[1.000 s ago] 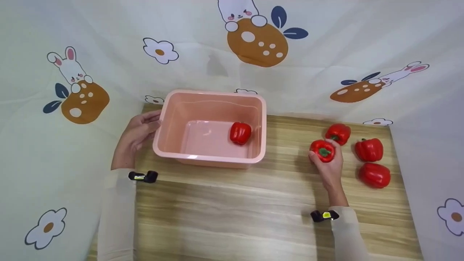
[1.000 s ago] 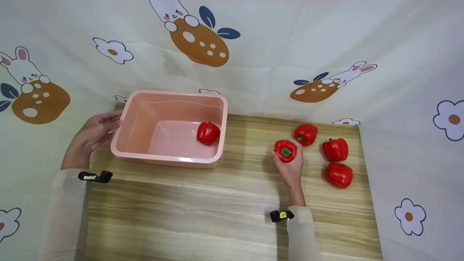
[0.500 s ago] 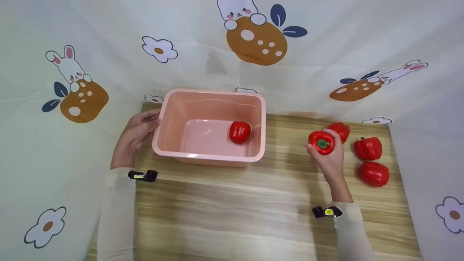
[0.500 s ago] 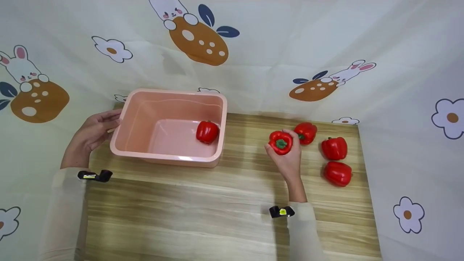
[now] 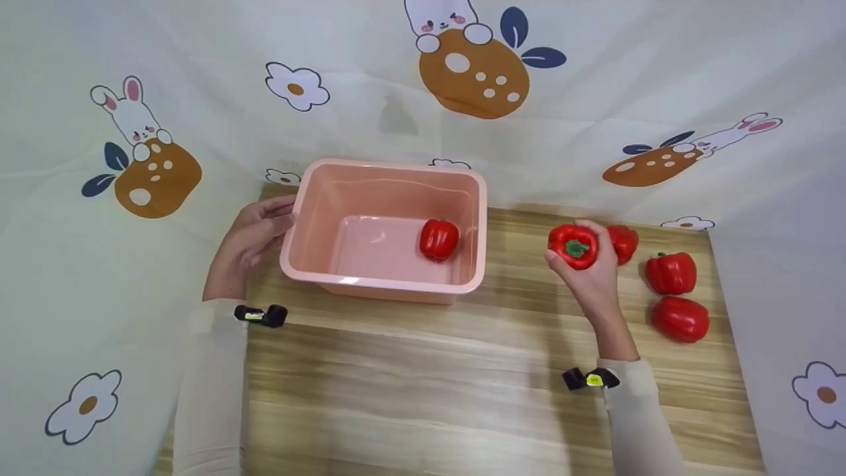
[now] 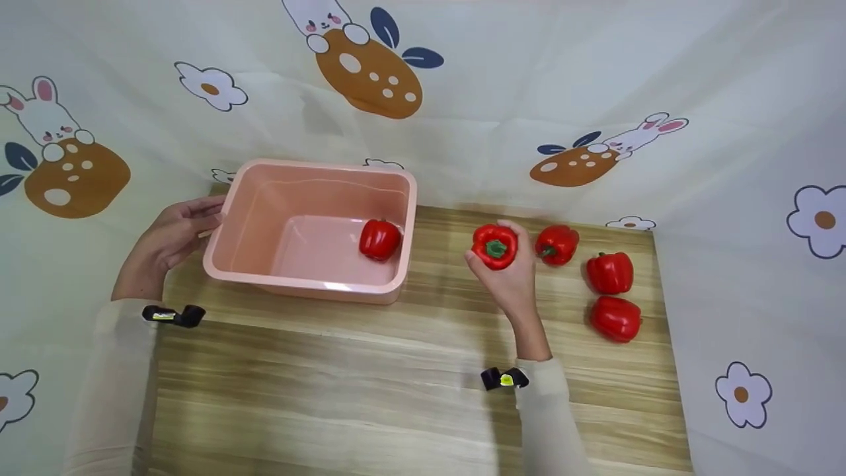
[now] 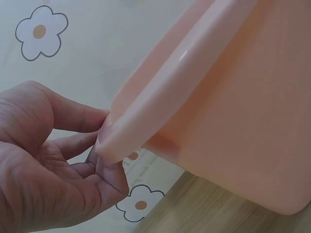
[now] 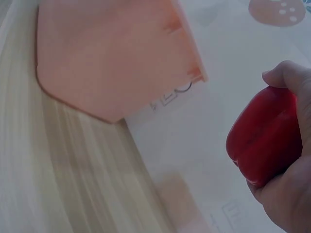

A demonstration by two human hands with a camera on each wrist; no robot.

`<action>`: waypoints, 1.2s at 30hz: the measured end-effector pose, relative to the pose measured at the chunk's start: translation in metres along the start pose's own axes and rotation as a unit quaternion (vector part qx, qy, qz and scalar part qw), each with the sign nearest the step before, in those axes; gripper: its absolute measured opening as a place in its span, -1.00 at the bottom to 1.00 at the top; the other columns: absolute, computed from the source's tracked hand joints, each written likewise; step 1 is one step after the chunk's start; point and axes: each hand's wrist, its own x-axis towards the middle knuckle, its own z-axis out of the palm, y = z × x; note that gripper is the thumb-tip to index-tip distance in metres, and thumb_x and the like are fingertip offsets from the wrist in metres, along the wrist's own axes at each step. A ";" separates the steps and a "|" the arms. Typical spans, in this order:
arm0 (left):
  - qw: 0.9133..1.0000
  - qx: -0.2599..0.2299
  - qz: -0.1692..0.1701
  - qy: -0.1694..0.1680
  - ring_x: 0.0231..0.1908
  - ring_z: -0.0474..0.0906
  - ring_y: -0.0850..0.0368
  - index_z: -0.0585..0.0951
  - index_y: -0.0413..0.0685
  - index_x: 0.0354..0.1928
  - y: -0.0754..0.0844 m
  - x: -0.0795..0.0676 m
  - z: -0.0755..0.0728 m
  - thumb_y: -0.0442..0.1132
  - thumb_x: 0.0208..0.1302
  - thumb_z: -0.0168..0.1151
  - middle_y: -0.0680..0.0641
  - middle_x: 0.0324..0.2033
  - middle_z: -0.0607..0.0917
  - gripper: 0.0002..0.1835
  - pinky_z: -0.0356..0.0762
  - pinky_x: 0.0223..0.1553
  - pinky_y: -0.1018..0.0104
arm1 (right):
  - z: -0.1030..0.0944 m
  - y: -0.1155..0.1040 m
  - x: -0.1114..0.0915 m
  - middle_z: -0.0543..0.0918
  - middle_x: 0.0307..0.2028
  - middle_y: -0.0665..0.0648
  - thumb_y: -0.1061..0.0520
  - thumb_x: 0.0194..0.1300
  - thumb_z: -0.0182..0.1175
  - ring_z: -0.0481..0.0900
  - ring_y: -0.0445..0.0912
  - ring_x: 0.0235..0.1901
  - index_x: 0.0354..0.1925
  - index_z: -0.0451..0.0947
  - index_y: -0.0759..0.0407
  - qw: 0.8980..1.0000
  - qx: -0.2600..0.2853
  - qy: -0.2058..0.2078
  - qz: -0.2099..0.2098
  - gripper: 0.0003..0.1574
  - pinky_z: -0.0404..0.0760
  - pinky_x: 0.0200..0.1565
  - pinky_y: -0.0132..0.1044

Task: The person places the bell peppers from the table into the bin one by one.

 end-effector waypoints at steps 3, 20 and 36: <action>1.000 0.000 -0.001 -0.001 0.00 0.75 0.22 0.33 -0.17 0.58 -0.001 -0.001 -0.001 -0.34 0.53 0.16 -0.08 0.19 0.61 -0.37 0.78 -0.01 0.43 | 0.007 -0.009 0.001 0.58 0.10 -0.06 0.31 0.13 0.54 0.55 -0.06 0.10 0.35 0.40 0.26 1.000 0.010 -0.009 -0.003 -0.13 0.68 -0.03 -0.45; 1.000 0.003 -0.011 0.000 -0.08 0.76 0.24 0.37 -0.23 0.55 0.005 0.003 0.001 -0.37 0.49 0.18 -0.04 0.12 0.66 -0.38 0.79 -0.10 0.46 | 0.031 -0.032 0.008 0.59 0.22 0.01 0.20 0.11 0.59 0.53 -0.08 0.20 0.36 0.41 0.19 0.997 -0.009 -0.067 -0.024 -0.09 0.71 0.05 -0.45; 0.997 0.078 -0.024 0.001 0.01 0.75 0.24 0.34 -0.19 0.57 0.013 0.002 0.001 -0.33 0.49 0.18 -0.23 0.34 0.55 -0.35 0.77 0.06 0.38 | 0.049 -0.051 0.010 0.57 0.28 0.09 0.09 0.13 0.60 0.51 -0.05 0.24 0.40 0.36 0.10 0.993 -0.046 -0.106 -0.024 -0.04 0.74 0.04 -0.45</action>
